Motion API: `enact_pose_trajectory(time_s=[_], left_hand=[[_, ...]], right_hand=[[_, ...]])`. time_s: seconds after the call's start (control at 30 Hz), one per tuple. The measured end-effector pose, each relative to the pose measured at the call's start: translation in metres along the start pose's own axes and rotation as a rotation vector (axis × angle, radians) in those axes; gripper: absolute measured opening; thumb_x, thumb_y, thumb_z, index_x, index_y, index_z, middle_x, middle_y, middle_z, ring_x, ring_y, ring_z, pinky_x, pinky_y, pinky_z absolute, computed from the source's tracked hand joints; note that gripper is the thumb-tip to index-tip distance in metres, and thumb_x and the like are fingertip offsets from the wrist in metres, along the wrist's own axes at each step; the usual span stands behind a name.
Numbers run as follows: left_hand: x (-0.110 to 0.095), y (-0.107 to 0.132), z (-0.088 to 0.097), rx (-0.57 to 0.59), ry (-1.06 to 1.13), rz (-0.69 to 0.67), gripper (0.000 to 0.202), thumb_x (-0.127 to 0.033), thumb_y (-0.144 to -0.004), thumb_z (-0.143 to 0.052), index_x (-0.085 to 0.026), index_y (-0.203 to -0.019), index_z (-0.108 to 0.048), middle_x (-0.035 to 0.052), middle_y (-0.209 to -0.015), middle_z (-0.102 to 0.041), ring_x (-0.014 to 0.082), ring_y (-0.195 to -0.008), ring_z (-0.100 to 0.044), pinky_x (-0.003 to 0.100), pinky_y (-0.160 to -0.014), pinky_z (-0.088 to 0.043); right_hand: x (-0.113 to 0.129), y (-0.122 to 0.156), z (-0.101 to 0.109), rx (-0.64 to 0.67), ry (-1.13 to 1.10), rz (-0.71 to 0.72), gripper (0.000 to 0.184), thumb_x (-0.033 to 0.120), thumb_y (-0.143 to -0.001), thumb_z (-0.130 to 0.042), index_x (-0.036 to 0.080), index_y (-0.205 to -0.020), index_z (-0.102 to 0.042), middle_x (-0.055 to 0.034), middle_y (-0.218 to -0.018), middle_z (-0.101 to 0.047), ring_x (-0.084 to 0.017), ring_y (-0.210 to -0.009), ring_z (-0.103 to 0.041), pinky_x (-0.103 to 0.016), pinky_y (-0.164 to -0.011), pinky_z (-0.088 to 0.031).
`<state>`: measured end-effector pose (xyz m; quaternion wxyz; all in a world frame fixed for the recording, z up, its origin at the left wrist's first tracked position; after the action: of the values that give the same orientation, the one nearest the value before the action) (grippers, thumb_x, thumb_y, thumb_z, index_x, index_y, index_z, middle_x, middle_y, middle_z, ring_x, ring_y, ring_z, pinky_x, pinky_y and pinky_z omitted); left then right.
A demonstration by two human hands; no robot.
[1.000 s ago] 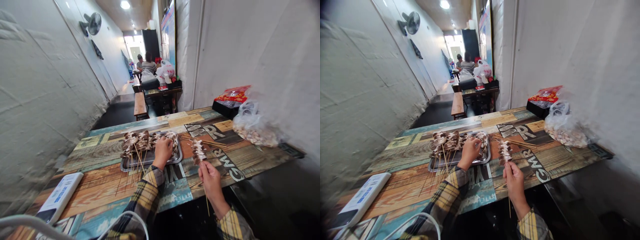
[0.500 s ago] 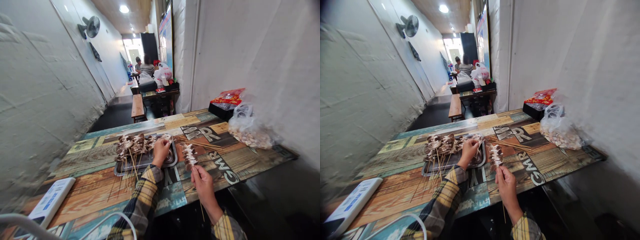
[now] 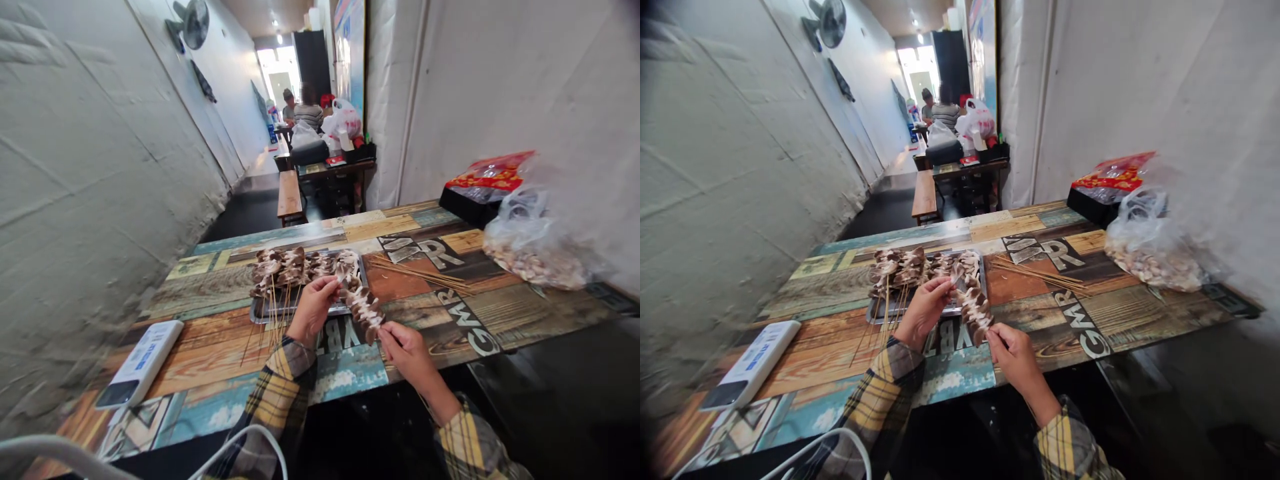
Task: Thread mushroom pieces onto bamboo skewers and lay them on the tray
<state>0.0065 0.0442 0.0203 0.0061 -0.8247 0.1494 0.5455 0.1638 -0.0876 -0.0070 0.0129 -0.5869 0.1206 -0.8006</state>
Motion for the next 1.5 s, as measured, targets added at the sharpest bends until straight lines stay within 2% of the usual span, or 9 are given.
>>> enact_pose_trajectory(time_s=[0.23, 0.57, 0.73, 0.93, 1.13, 1.33, 1.5], left_hand=[[0.008, 0.002, 0.005, 0.003, -0.080, -0.017, 0.025, -0.032, -0.059, -0.079, -0.013, -0.070, -0.067, -0.0008, -0.063, -0.062, 0.0077, -0.053, -0.053, 0.020, -0.052, -0.043], [0.009, 0.003, 0.000, 0.037, -0.168, -0.088, 0.021, -0.034, -0.068, -0.072, -0.014, -0.068, -0.064, 0.0022, -0.067, -0.065, 0.0096, -0.057, -0.054, 0.020, -0.054, -0.041], [0.007, 0.006, -0.002, 0.042, -0.136, -0.104, 0.016, -0.029, -0.066, -0.073, -0.015, -0.065, -0.065, 0.0003, -0.063, -0.061, 0.0090, -0.057, -0.051, 0.020, -0.054, -0.041], [0.011, 0.005, -0.002, 0.024, -0.126, -0.087, 0.016, -0.028, -0.064, -0.074, -0.013, -0.069, -0.072, 0.0032, -0.065, -0.065, 0.0103, -0.057, -0.052, 0.021, -0.054, -0.039], [0.010, 0.006, 0.000, -0.031, -0.124, -0.082, 0.012, -0.026, -0.064, -0.072, -0.015, -0.063, -0.069, 0.0020, -0.063, -0.064, 0.0105, -0.057, -0.053, 0.022, -0.055, -0.040], [0.009, 0.006, -0.002, 0.000, -0.152, -0.086, 0.013, -0.027, -0.063, -0.073, -0.014, -0.064, -0.069, 0.0022, -0.063, -0.064, 0.0101, -0.056, -0.052, 0.022, -0.054, -0.039], [0.009, 0.006, -0.001, -0.021, -0.146, -0.079, 0.014, -0.028, -0.064, -0.073, -0.014, -0.063, -0.068, 0.0017, -0.062, -0.063, 0.0104, -0.056, -0.053, 0.023, -0.055, -0.039]], right_hand=[[0.002, -0.002, -0.007, 0.025, 0.084, 0.021, 0.035, 0.035, -0.093, -0.044, 0.018, -0.067, -0.060, 0.0044, -0.047, -0.049, -0.011, -0.046, -0.048, -0.022, -0.052, -0.037], [0.000, 0.000, -0.008, 0.030, 0.168, 0.007, 0.033, 0.036, -0.093, -0.045, 0.019, -0.066, -0.056, 0.0045, -0.049, -0.047, -0.011, -0.047, -0.047, -0.022, -0.052, -0.036], [0.000, 0.000, -0.009, 0.021, 0.202, -0.003, 0.034, 0.036, -0.093, -0.044, 0.019, -0.066, -0.056, 0.0042, -0.048, -0.047, -0.011, -0.047, -0.047, -0.022, -0.052, -0.036], [-0.004, 0.001, -0.009, 0.012, 0.191, -0.009, 0.033, 0.036, -0.093, -0.045, 0.019, -0.068, -0.056, 0.0042, -0.049, -0.048, -0.011, -0.048, -0.047, -0.023, -0.052, -0.036], [-0.007, 0.002, -0.011, 0.037, 0.193, -0.013, 0.034, 0.036, -0.094, -0.044, 0.019, -0.069, -0.057, 0.0045, -0.049, -0.047, -0.011, -0.048, -0.047, -0.023, -0.052, -0.035], [-0.005, 0.001, -0.010, 0.021, 0.185, -0.017, 0.034, 0.037, -0.094, -0.044, 0.019, -0.068, -0.056, 0.0047, -0.048, -0.047, -0.011, -0.047, -0.047, -0.023, -0.052, -0.036], [-0.004, 0.000, -0.011, 0.018, 0.188, -0.015, 0.034, 0.037, -0.094, -0.044, 0.018, -0.070, -0.058, 0.0045, -0.049, -0.046, -0.011, -0.047, -0.046, -0.022, -0.051, -0.036]])
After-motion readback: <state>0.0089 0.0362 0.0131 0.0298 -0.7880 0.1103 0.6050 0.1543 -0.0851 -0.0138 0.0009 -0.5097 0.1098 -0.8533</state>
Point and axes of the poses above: each hand's wrist, its own y-axis away from the middle knuckle, its own z-axis out of the back of the hand, x = y × z, the point moved 5 cm from there along -y, towards the middle knuckle
